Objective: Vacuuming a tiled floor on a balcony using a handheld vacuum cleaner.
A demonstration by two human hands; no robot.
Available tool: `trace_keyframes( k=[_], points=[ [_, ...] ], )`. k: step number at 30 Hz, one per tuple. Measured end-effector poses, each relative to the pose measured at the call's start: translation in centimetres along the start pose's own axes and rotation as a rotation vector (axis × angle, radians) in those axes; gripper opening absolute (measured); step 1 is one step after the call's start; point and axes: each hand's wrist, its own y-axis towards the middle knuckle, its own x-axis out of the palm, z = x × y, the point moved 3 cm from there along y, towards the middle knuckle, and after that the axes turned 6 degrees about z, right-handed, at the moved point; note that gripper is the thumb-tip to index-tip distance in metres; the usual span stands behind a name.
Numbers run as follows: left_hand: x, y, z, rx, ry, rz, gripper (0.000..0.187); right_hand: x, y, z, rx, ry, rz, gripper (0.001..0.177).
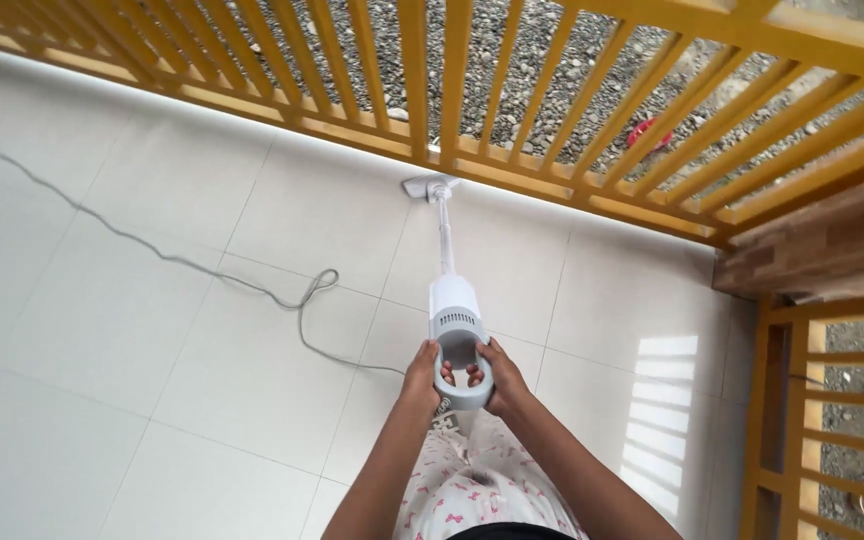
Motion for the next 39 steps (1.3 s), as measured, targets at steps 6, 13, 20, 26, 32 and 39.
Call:
trace_keyframes(
  k=[6, 13, 20, 26, 32, 39],
  points=[
    [-0.3, 0.8, -2.1, -0.048, -0.118, -0.006, 0.063, -0.2, -0.7, -1.3, 0.018, -0.132, 0.012, 0.066],
    [2.3, 4.4, 2.5, -0.005, -0.142, 0.008, 0.06, 3.2, 2.9, -5.2, -0.005, -0.156, -0.049, 0.066],
    [2.3, 2.4, 0.8, -0.009, -0.201, 0.008, 0.061, 2.0, 2.3, -5.1, 0.028, -0.191, -0.017, 0.069],
    [0.4, 8.0, 2.6, 0.018, -0.272, 0.009, 0.057, 6.0, 3.6, -5.2, -0.009, -0.225, -0.051, 0.069],
    [-3.4, 8.1, 5.1, -0.021, -0.4, 0.037, 0.044, 11.4, 2.8, -4.0, 0.022, -0.265, -0.056, 0.073],
    [-11.6, 13.2, 15.1, 0.041, -0.387, 0.055, 0.048, 24.4, 4.9, -0.1, 0.004, -0.302, -0.113, 0.067]
  ],
)
